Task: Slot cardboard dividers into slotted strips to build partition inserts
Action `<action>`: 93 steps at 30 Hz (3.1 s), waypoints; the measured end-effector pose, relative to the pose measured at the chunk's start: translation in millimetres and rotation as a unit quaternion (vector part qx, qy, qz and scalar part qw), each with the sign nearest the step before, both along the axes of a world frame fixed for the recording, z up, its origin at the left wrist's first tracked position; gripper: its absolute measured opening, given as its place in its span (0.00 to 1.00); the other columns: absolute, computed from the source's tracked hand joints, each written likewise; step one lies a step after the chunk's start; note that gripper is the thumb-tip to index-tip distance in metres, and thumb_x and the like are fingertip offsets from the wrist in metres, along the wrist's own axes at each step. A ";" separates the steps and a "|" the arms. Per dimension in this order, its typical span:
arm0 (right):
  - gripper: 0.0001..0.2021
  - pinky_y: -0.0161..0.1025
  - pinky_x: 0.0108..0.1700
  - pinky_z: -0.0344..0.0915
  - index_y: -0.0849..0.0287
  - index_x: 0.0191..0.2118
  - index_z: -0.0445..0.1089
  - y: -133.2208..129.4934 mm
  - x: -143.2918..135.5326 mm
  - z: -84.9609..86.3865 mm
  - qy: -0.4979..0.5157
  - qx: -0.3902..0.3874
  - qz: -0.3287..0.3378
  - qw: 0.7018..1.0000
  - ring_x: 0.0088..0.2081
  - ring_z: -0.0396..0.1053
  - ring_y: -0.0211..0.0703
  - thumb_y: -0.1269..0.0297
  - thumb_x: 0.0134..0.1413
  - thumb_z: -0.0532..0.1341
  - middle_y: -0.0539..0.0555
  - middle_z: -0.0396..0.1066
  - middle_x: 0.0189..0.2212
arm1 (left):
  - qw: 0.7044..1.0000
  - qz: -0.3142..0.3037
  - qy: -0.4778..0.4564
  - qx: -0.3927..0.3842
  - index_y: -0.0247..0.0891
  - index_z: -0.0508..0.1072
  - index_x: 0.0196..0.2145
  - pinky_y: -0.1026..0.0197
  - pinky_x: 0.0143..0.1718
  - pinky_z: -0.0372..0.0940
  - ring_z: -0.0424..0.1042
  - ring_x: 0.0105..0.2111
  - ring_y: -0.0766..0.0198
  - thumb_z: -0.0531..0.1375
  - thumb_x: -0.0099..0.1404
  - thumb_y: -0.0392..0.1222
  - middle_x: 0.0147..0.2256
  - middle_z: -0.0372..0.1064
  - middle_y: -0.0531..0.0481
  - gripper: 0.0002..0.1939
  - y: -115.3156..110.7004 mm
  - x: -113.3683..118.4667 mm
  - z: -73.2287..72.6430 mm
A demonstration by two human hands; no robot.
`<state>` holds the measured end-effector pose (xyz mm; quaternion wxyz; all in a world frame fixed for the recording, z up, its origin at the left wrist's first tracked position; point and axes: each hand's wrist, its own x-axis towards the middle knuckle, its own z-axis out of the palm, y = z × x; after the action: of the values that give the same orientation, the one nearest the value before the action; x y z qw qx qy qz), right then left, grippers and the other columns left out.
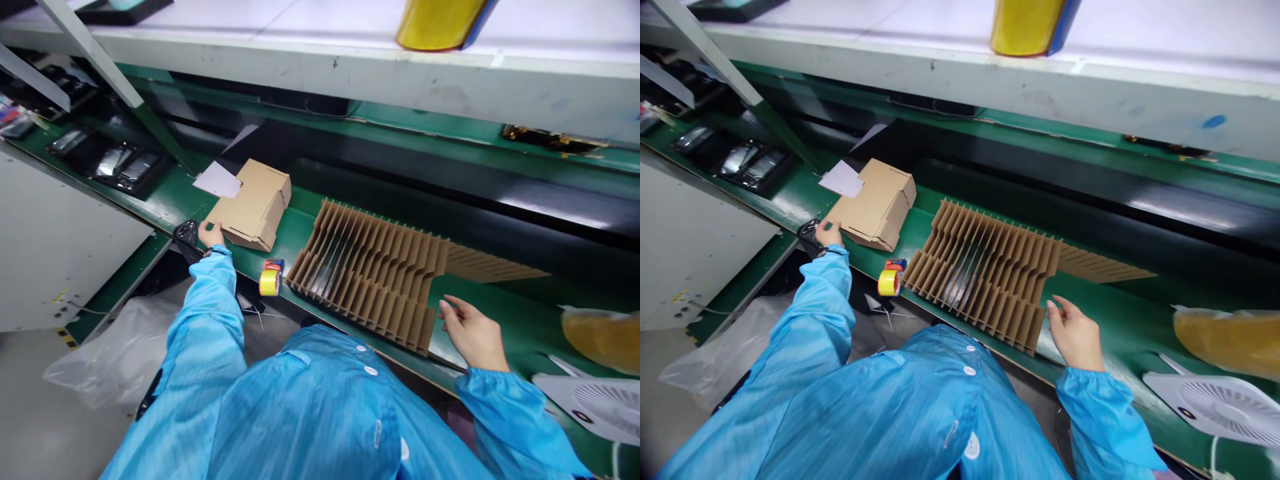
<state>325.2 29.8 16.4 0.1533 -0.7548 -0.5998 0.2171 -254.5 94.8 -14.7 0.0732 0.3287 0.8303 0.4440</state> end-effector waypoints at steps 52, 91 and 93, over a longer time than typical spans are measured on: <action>0.29 0.48 0.48 0.66 0.73 0.61 0.56 -11.6 -7.1 131.7 -0.185 -0.088 0.054 0.977 0.46 0.72 0.57 0.71 0.53 0.55 0.69 0.73 0.44 | 0.588 -0.738 0.305 0.129 0.32 0.68 0.53 0.36 0.60 0.55 0.53 0.63 0.47 0.54 0.68 0.31 0.59 0.61 0.36 0.16 -94.5 365.8 -11.4; 0.27 0.48 0.40 0.66 0.74 0.63 0.48 -42.2 -46.4 106.6 -0.222 -0.137 0.065 0.963 0.37 0.74 0.58 0.70 0.59 0.47 0.70 0.75 0.36 | 0.576 -0.757 0.287 0.112 0.32 0.66 0.55 0.35 0.60 0.55 0.50 0.64 0.48 0.49 0.68 0.28 0.59 0.60 0.34 0.18 -93.0 362.3 -7.0; 0.27 0.48 0.40 0.66 0.74 0.63 0.47 -43.1 -46.4 110.8 -0.221 -0.133 0.063 0.964 0.36 0.74 0.58 0.70 0.59 0.47 0.70 0.75 0.36 | 0.576 -0.758 0.286 0.109 0.32 0.66 0.54 0.35 0.60 0.55 0.51 0.64 0.48 0.49 0.68 0.28 0.59 0.60 0.34 0.18 -92.7 362.3 -5.6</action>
<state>278.8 -13.2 127.2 -0.0987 -0.7580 -0.6310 0.1324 107.8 2.0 -20.4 0.1059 0.9537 0.2013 0.1967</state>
